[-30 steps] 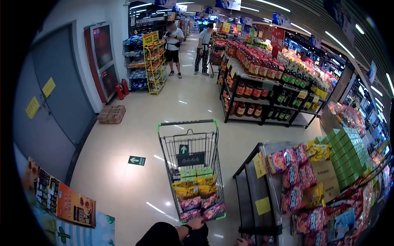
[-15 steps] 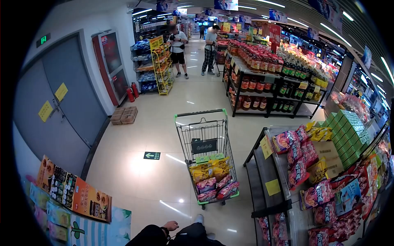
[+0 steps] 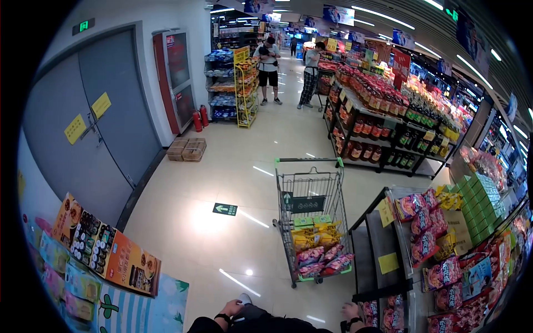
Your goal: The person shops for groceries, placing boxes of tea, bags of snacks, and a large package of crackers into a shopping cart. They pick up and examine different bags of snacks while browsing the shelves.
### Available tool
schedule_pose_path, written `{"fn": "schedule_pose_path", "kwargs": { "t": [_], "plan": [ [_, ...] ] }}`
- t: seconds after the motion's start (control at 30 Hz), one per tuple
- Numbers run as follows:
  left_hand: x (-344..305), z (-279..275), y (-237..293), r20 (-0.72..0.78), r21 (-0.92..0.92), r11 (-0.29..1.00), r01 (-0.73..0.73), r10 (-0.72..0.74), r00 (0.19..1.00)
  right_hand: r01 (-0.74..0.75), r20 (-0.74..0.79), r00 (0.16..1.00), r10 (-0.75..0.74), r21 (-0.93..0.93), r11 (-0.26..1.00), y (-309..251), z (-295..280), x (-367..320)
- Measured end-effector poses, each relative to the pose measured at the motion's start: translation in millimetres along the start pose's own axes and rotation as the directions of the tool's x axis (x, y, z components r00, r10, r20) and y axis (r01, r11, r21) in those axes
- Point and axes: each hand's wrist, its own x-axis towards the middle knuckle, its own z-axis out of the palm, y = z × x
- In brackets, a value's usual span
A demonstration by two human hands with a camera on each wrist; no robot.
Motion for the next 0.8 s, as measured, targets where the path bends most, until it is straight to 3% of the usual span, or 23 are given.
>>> {"fn": "schedule_pose_path", "kwargs": {
  "t": [0.07, 0.1, 0.2, 0.23, 0.33, 0.37, 0.43, 0.5, 0.7, 0.8],
  "plan": [
    [0, -33, -22, -0.052, 0.019, 0.999, 0.043, -0.042, 0.998, -0.027, 0.080, 0.996, 0.038, -0.138, 0.990, -39, 82, -21],
    [2, -52, -31, -0.061, -0.055, 0.993, 0.103, -0.106, 0.992, -0.031, 0.143, 0.988, 0.060, -0.195, 0.980, -52, 118, -26],
    [4, -102, -69, -0.111, -0.186, 0.966, 0.177, -0.200, 0.973, 0.132, 0.355, 0.935, 0.017, -0.391, 0.911, -89, 214, -41],
    [11, -116, -89, -0.186, -0.143, 0.982, 0.124, -0.150, 0.971, 0.211, 0.437, 0.899, 0.010, -0.455, 0.865, -101, 239, -44],
    [5, -155, -104, -0.342, -0.456, 0.887, 0.074, -0.251, 0.905, 0.403, 0.598, 0.801, -0.034, -0.497, 0.768, -132, 304, -38],
    [1, -166, -109, -0.342, -0.446, 0.891, 0.085, -0.257, 0.904, 0.455, 0.606, 0.793, -0.063, -0.520, 0.723, -148, 319, -43],
    [-3, -180, -114, -0.395, -0.616, 0.787, 0.009, -0.319, 0.861, 0.487, 0.603, 0.789, -0.118, -0.496, 0.719, -174, 342, -46],
    [-4, -186, -124, -0.357, -0.653, 0.756, 0.047, -0.363, 0.861, 0.486, 0.564, 0.809, -0.163, -0.488, 0.724, -187, 354, -35],
    [1, -165, -159, -0.196, -0.632, 0.752, 0.188, -0.389, 0.900, 0.264, 0.440, 0.897, 0.040, -0.606, 0.750, -222, 377, -14],
    [-6, -174, -141, -0.056, -0.613, 0.753, 0.240, -0.344, 0.937, 0.148, 0.369, 0.920, 0.130, -0.636, 0.757, -215, 395, 24]
  ]
}}
